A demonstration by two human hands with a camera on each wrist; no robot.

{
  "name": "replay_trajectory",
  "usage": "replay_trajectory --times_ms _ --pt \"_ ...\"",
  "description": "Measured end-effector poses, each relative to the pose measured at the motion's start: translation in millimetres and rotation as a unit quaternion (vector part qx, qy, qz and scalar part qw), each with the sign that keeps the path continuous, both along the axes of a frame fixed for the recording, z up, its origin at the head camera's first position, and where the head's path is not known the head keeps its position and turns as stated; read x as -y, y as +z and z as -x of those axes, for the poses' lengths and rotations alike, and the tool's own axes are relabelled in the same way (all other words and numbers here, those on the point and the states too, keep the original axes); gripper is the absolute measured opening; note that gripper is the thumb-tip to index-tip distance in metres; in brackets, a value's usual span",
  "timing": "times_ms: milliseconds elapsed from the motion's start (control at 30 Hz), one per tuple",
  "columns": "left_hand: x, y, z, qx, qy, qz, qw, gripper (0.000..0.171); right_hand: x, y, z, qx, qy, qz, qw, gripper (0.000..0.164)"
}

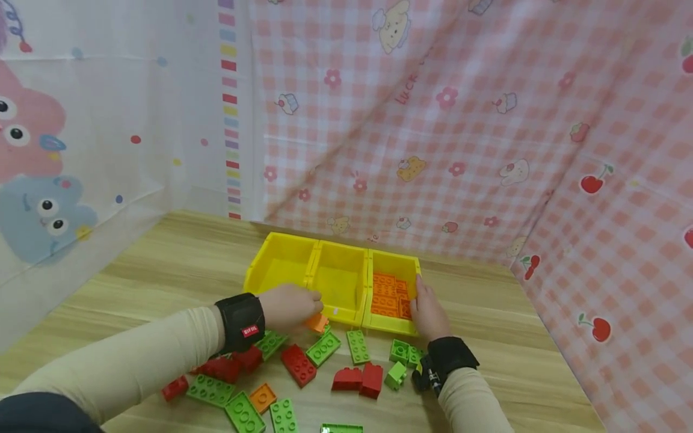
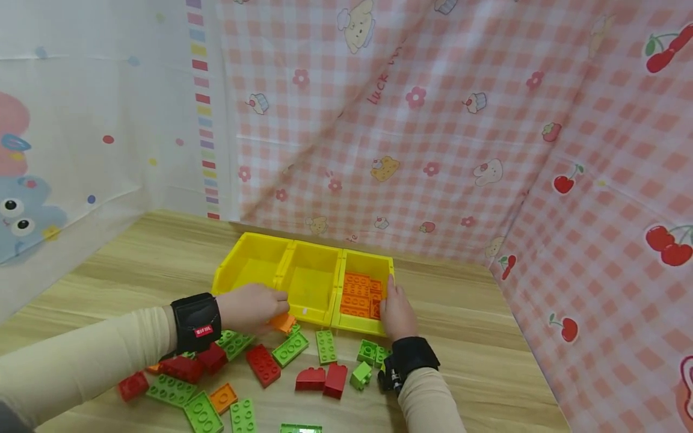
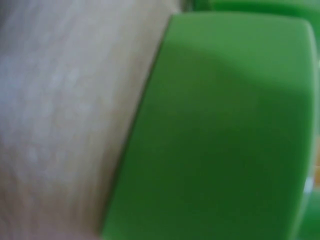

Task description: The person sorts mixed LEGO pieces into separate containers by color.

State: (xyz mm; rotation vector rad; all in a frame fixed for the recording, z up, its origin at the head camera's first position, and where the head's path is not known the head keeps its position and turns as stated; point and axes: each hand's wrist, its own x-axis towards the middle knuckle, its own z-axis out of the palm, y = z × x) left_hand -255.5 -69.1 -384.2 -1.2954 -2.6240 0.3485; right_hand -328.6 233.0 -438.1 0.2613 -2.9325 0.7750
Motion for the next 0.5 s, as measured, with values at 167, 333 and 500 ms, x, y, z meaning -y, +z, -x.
replay_trajectory --times_ms 167,333,500 --pt "-32.0 11.0 7.0 -0.025 -0.022 -0.017 0.9993 0.02 -1.9 -0.6 1.4 -0.002 -0.004 0.005 1.0 0.059" --pt "-72.1 18.2 16.8 -0.049 -0.023 -0.042 0.9977 0.019 -2.5 -1.3 2.0 -0.005 -0.008 0.011 1.0 0.059" --pt "-100.9 13.9 33.7 -0.094 -0.015 -0.052 0.9941 0.021 -2.8 1.1 0.7 -0.003 0.001 0.02 1.0 0.059"
